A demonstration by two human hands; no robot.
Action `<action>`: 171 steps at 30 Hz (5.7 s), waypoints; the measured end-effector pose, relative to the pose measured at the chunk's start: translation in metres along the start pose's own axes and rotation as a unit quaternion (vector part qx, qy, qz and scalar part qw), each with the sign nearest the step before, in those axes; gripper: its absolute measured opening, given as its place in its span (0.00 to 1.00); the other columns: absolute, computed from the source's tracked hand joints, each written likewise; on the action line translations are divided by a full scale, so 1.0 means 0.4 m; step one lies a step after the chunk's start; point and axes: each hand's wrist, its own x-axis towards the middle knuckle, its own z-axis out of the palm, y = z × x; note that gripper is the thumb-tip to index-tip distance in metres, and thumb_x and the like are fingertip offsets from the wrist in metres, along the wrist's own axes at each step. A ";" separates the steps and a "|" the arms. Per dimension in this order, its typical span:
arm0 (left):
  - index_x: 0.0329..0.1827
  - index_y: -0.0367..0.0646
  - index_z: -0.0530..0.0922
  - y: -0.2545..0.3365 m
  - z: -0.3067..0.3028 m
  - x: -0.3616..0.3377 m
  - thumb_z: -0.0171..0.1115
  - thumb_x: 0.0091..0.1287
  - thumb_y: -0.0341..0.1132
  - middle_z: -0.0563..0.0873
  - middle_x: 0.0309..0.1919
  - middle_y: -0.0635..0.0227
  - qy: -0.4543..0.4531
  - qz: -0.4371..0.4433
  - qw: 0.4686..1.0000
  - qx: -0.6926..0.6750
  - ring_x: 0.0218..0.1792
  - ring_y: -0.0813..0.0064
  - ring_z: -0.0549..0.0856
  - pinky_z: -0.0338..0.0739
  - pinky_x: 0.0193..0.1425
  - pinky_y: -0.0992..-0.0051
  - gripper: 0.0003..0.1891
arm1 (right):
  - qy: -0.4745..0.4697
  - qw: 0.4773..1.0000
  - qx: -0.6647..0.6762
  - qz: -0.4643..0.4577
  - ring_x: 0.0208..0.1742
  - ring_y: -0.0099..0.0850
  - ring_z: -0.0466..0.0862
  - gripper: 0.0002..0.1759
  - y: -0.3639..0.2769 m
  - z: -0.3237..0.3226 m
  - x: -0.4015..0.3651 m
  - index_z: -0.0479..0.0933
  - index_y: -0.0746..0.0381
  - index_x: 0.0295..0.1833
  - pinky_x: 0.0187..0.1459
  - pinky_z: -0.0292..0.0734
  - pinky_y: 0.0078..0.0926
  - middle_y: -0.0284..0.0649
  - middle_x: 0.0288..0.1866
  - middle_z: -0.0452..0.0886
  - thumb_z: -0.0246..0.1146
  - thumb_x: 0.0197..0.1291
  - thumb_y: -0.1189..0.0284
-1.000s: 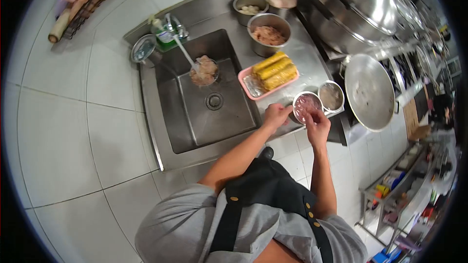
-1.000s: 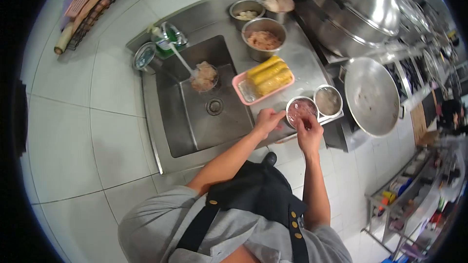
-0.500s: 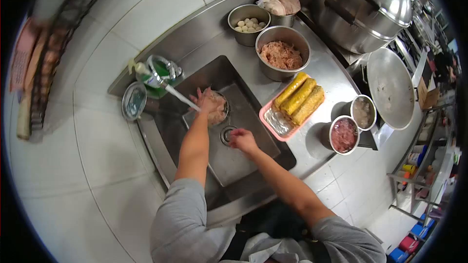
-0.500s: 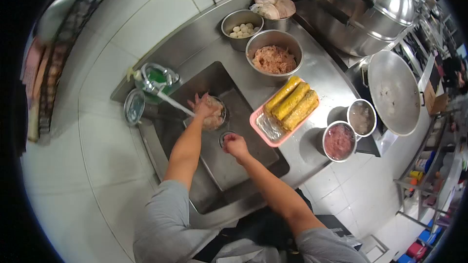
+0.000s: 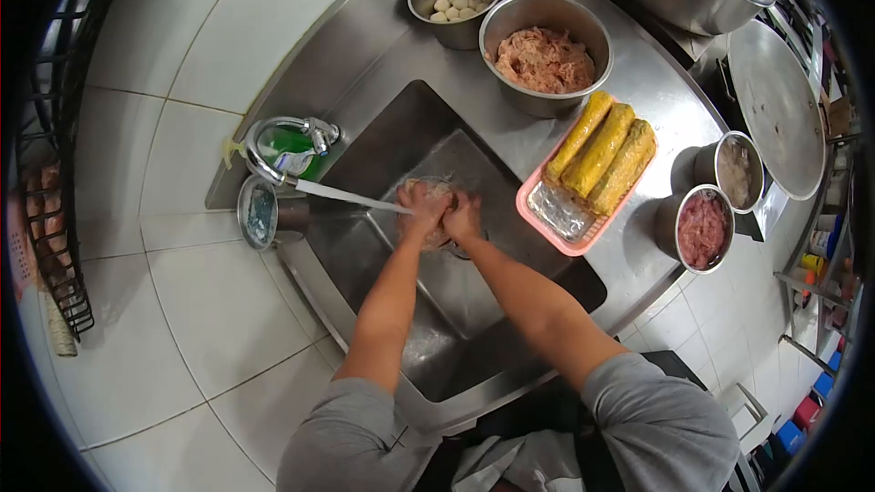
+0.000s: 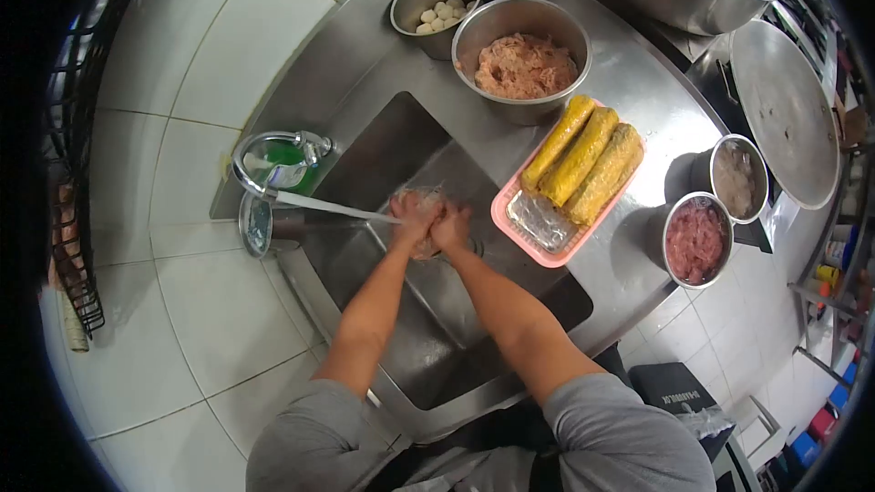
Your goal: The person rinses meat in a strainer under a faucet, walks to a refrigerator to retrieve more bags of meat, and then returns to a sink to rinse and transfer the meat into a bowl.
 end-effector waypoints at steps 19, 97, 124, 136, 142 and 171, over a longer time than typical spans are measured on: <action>0.60 0.37 0.63 -0.022 -0.463 0.051 0.52 0.62 0.24 0.74 0.54 0.60 0.300 0.023 0.679 -0.669 0.56 0.65 0.73 0.65 0.63 0.67 0.22 | -0.034 0.991 0.068 -0.108 0.47 0.46 0.79 0.14 -0.133 0.046 -0.036 0.77 0.62 0.40 0.49 0.74 0.40 0.51 0.44 0.80 0.62 0.42 0.75; 0.44 0.28 0.71 -0.252 -0.507 -0.518 0.49 0.58 0.20 0.80 0.37 0.52 0.031 -0.185 0.675 -0.714 0.33 0.58 0.84 0.84 0.33 0.55 0.11 | -0.122 0.957 0.256 0.062 0.17 0.35 0.80 0.05 -0.466 -0.586 -0.560 0.76 0.72 0.32 0.15 0.78 0.33 0.44 0.22 0.78 0.56 0.49 0.85; 0.37 0.23 0.72 0.498 -0.543 -0.236 0.55 0.63 0.31 0.80 0.36 0.49 -0.077 -0.050 0.643 -0.760 0.34 0.53 0.85 0.86 0.34 0.57 0.14 | 0.150 0.918 0.366 0.023 0.18 0.46 0.80 0.06 -0.501 -1.054 0.115 0.67 0.77 0.34 0.16 0.83 0.44 0.54 0.31 0.77 0.54 0.48 0.86; 0.39 0.27 0.77 0.620 -0.622 0.314 0.62 0.56 0.30 0.83 0.37 0.48 -0.042 -0.098 0.806 -0.582 0.28 0.61 0.85 0.76 0.23 0.66 0.13 | 0.092 0.920 0.380 0.032 0.25 0.45 0.82 0.05 -0.465 -1.109 0.202 0.66 0.71 0.33 0.21 0.85 0.42 0.50 0.31 0.75 0.56 0.50 0.85; 0.44 0.20 0.71 0.482 -0.706 0.188 0.51 0.54 0.16 0.80 0.38 0.42 0.010 -0.159 0.688 -0.708 0.35 0.51 0.85 0.85 0.30 0.52 0.14 | -0.080 0.915 0.389 0.065 0.38 0.46 0.81 0.26 -0.443 -1.046 0.041 0.57 0.65 0.56 0.33 0.82 0.47 0.49 0.44 0.70 0.60 0.58 0.68; 0.45 0.30 0.72 0.590 -0.399 -0.310 0.61 0.59 0.31 0.79 0.32 0.58 -0.089 -0.068 0.663 -0.740 0.30 0.58 0.83 0.83 0.29 0.65 0.15 | -0.067 0.977 0.194 0.066 0.16 0.29 0.77 0.03 0.021 -1.572 -0.865 0.73 0.68 0.29 0.16 0.72 0.26 0.37 0.18 0.73 0.60 0.53 0.80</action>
